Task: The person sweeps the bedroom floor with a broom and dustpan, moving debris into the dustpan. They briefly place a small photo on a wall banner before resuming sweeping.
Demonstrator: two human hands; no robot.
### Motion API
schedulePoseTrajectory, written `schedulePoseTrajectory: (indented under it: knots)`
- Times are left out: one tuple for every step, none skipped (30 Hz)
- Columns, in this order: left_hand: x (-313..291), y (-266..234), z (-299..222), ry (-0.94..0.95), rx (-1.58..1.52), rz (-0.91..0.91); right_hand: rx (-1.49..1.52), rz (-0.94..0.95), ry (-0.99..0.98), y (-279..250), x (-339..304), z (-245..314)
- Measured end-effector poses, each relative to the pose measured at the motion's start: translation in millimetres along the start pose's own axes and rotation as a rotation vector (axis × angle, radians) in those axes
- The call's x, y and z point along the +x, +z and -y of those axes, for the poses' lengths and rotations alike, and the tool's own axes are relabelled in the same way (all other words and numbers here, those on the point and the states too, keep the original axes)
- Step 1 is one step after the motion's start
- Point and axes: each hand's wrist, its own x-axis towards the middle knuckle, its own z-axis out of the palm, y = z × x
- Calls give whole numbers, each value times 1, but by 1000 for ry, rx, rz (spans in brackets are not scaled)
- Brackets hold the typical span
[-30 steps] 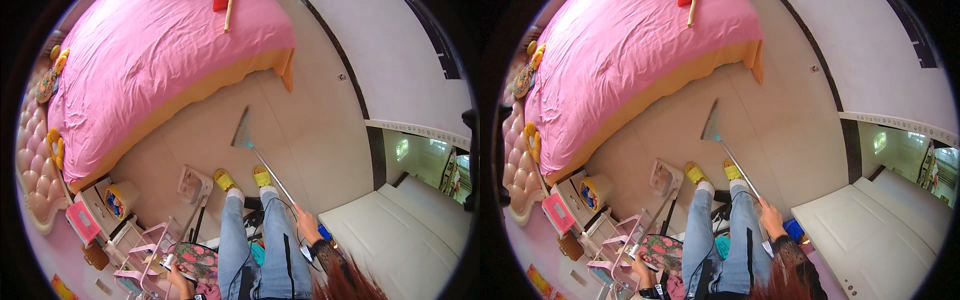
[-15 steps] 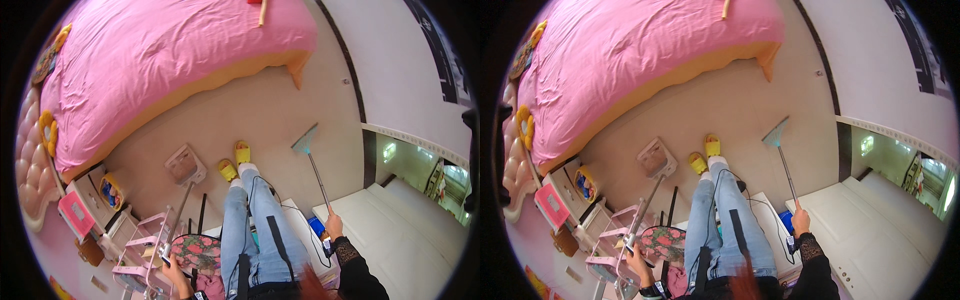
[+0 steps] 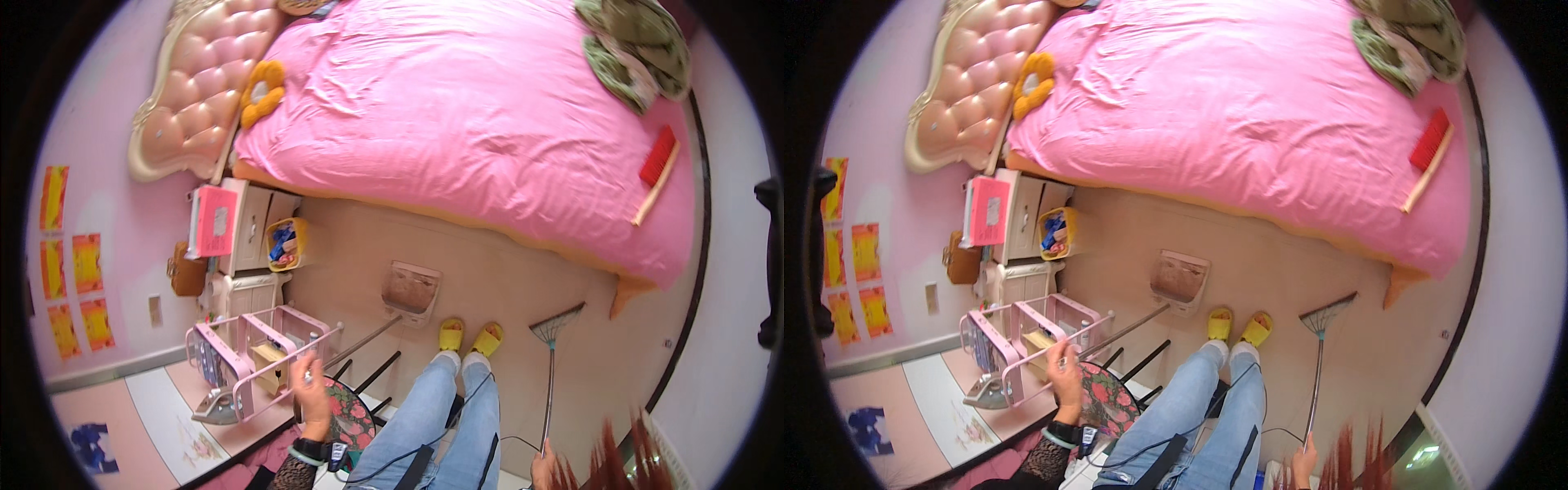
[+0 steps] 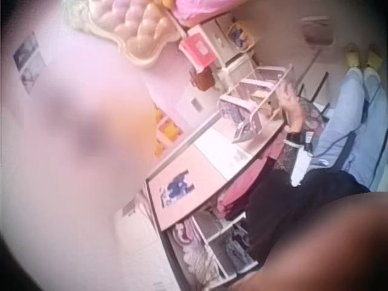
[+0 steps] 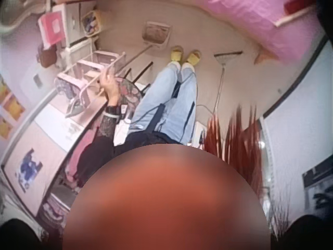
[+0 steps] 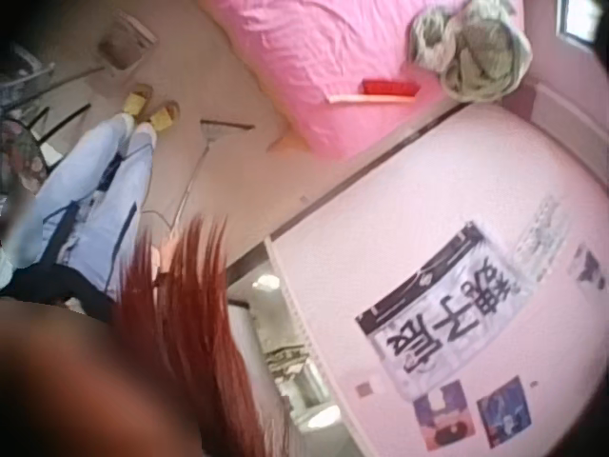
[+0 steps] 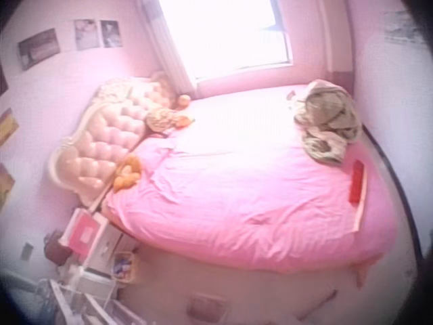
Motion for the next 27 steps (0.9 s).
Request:
schedulePoseTrajectory:
  knots:
    - [4, 17, -17, -101, -58, 52, 52, 28, 61, -5, 8, 4]
    - [11, 35, -30, -122, -146, 90, -11, 23, -1, -7, 19, 10]
    - [24, 58, -40, -258, -304, 112, -20, 31, 2, -10, 27, 17]
    - [39, 82, -46, -383, -466, 133, -30, 36, 4, -12, 35, 23]
    - [55, 104, -49, -371, -582, 117, -43, 40, 5, -16, 41, 30]
    - [75, 129, -49, -399, -682, 107, -49, 43, 4, -18, 47, 39]
    - [97, 154, -46, -385, -755, 85, -55, 48, 6, -19, 54, 48]
    - [122, 179, -41, -370, -828, 64, -61, 53, 8, -19, 61, 59]
    - [146, 202, -34, -372, -832, 56, -67, 61, 15, -19, 65, 69]
    - [172, 225, -26, -382, -844, 53, -78, 60, 25, -20, 70, 80]
    - [199, 247, -16, -386, -824, 44, -81, 67, 37, -19, 74, 91]
    - [226, 268, -6, -442, -798, 45, -90, 68, 54, -20, 78, 102]
    - [251, 288, 4, -409, -769, 45, -92, 72, 71, -20, 82, 112]
    - [272, 307, 14, -418, -731, 46, -104, 73, 84, -19, 86, 120]
    - [293, 325, 22, -472, -673, 56, -114, 82, 99, -19, 89, 128]
    - [310, 342, 29, -415, -649, 30, -129, 91, 113, -18, 91, 135]
    - [323, 357, 34, -403, -602, 18, -146, 97, 128, -18, 93, 142]
    - [334, 370, 38, -439, -526, 32, -146, 108, 149, -16, 94, 148]
    - [342, 380, 40, -342, -478, 12, -154, 115, 166, -16, 95, 153]
    - [349, 390, 41, -294, -407, 14, -158, 120, 182, -15, 95, 157]
    - [353, 398, 41, -269, -330, 32, -163, 127, 197, -16, 95, 160]
    - [356, 403, 40, -265, -337, 6, -167, 129, 208, -15, 95, 164]
    - [358, 407, 39, -285, -336, -7, -170, 135, 219, -15, 95, 167]
    - [359, 410, 37, -339, -323, -6, -173, 138, 224, -15, 96, 169]
    - [359, 411, 36, -292, -331, -17, -173, 140, 230, -15, 96, 171]
    - [360, 410, 35, -280, -325, -12, -176, 145, 231, -15, 97, 173]
    - [361, 409, 35, -327, -299, 31, -174, 146, 231, -15, 98, 174]
